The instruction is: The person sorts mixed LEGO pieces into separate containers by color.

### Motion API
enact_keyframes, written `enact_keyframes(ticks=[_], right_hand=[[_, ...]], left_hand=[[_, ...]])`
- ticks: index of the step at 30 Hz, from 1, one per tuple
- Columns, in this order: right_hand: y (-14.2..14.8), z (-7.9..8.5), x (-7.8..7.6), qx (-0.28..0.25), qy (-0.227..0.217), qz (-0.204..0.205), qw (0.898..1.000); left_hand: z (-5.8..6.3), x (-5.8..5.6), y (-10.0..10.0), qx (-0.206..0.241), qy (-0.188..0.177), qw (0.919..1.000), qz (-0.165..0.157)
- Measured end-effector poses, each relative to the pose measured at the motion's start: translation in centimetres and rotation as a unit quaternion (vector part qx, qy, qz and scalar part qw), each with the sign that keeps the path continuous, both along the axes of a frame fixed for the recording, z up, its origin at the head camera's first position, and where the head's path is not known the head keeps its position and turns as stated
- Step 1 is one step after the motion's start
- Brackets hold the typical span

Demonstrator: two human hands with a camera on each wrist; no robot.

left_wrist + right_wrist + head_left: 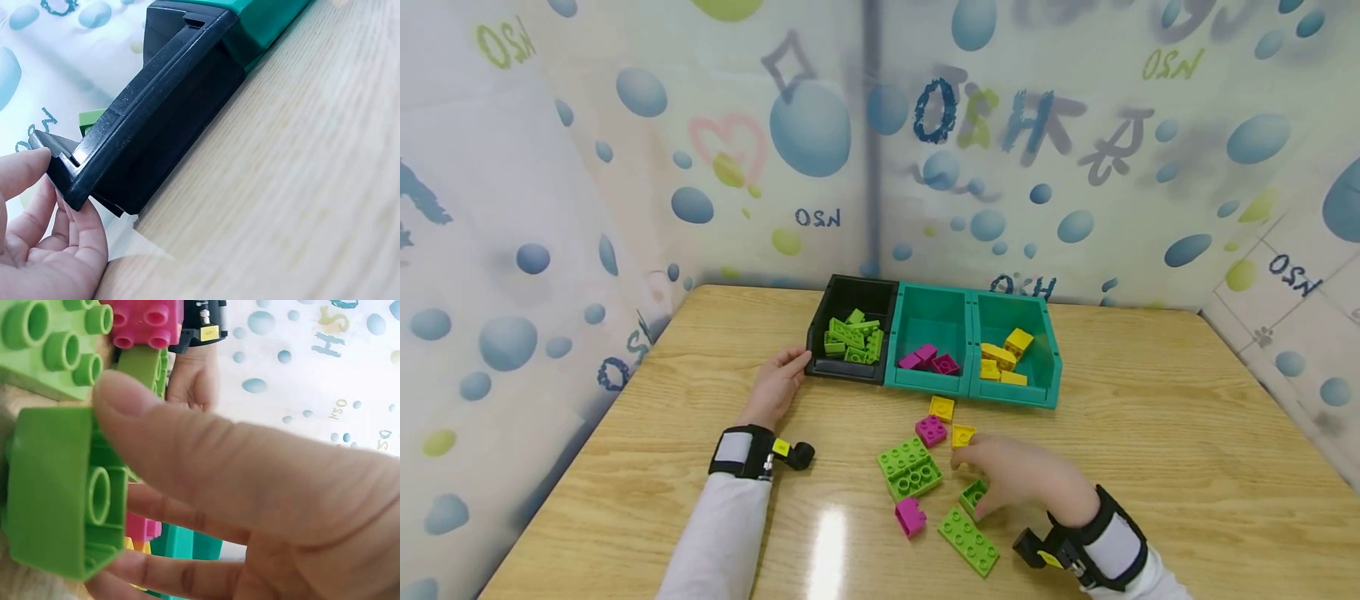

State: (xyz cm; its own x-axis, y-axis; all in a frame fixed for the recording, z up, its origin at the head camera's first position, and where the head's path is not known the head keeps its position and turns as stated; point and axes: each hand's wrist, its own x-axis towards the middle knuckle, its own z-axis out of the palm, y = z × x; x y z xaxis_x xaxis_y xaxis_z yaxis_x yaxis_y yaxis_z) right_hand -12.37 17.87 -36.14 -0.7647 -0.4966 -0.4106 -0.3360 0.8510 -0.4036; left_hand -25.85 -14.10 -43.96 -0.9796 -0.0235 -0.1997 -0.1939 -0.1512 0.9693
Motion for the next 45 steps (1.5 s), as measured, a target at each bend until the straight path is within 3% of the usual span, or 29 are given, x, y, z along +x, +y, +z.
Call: enact_keyframes(ticks=[20, 38, 45], right_hand=[[-0.60, -0.48, -0.42, 0.004, -0.044, 0.013, 0.999], [-0.67, -0.58, -0.26, 0.014, -0.040, 0.019, 0.999], [-0.42, -0.52, -0.37, -0.016, -0.024, 0.050, 0.998]], left_hand=[[0.36, 0.24, 0.09, 0.012, 0.008, 0.9999, 0.003], [0.07, 0.22, -0.01, 0.017, 0.019, 0.9997, 0.002], [0.12, 0.19, 0.05, 0.023, 0.010, 0.9997, 0.005]])
